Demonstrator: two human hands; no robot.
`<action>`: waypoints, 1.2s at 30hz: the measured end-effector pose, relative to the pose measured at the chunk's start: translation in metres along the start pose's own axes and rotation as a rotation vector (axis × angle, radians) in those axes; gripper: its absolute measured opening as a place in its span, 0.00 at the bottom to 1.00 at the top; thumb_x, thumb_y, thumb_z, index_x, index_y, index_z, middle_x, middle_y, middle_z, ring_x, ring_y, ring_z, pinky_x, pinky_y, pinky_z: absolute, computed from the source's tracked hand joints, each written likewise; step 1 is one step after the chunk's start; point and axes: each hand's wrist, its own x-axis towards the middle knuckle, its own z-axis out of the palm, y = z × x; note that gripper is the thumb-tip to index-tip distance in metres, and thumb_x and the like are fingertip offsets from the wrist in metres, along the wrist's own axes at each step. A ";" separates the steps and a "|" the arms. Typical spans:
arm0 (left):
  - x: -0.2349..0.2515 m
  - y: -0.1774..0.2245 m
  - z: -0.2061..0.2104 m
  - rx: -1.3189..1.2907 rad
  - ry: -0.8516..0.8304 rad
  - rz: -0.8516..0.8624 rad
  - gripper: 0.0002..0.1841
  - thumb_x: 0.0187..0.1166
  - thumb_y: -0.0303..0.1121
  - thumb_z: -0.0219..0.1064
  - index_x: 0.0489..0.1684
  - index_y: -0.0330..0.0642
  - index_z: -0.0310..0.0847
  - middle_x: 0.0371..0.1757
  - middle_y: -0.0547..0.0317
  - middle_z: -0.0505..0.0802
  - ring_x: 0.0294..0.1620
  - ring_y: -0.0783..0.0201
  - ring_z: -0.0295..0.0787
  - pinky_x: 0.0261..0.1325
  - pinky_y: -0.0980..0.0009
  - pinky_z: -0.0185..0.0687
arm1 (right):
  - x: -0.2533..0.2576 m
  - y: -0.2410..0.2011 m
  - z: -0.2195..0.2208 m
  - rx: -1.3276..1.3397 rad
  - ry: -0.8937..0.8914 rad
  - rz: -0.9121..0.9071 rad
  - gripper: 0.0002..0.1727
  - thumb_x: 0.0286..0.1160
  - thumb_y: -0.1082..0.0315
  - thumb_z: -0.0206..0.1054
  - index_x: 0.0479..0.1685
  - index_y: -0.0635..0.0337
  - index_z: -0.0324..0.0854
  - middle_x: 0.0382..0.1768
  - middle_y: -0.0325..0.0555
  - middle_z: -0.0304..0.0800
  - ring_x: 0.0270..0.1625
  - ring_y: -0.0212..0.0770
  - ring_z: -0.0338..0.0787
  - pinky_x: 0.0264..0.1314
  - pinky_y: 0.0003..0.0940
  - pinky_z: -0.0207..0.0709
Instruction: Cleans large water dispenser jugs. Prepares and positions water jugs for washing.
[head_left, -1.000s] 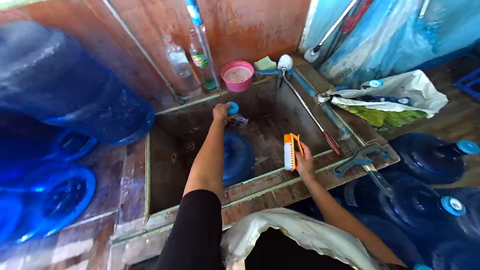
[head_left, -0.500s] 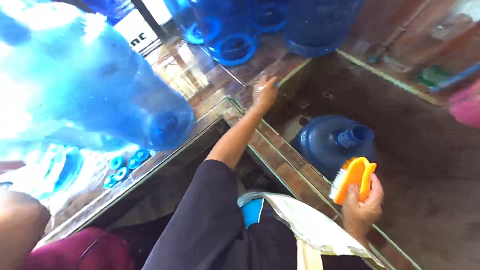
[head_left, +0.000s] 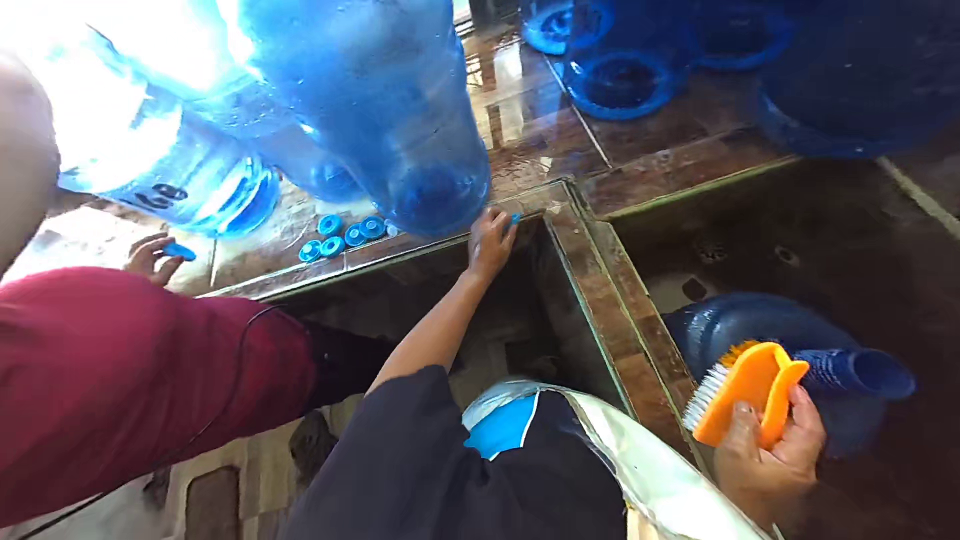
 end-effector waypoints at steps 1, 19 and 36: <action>-0.022 -0.014 -0.011 0.031 0.074 -0.022 0.11 0.81 0.29 0.65 0.46 0.28 0.89 0.58 0.31 0.88 0.63 0.36 0.86 0.69 0.41 0.78 | 0.001 0.000 0.002 0.013 -0.011 -0.016 0.30 0.79 0.73 0.59 0.74 0.91 0.64 0.71 0.88 0.73 0.75 0.51 0.83 0.77 0.26 0.72; -0.059 -0.020 -0.073 0.157 0.111 -0.410 0.19 0.88 0.35 0.58 0.60 0.22 0.82 0.66 0.24 0.84 0.70 0.31 0.81 0.74 0.39 0.73 | -0.009 -0.004 -0.021 0.029 0.009 -0.012 0.30 0.79 0.72 0.60 0.73 0.92 0.65 0.70 0.86 0.75 0.73 0.46 0.85 0.75 0.24 0.74; -0.159 0.275 0.111 -1.017 -2.169 0.676 0.27 0.88 0.45 0.58 0.52 0.22 0.89 0.60 0.44 0.93 0.68 0.65 0.86 0.78 0.69 0.74 | -0.123 0.000 -0.106 -0.121 0.725 0.858 0.32 0.80 0.72 0.62 0.84 0.73 0.64 0.65 0.69 0.85 0.61 0.49 0.91 0.64 0.45 0.85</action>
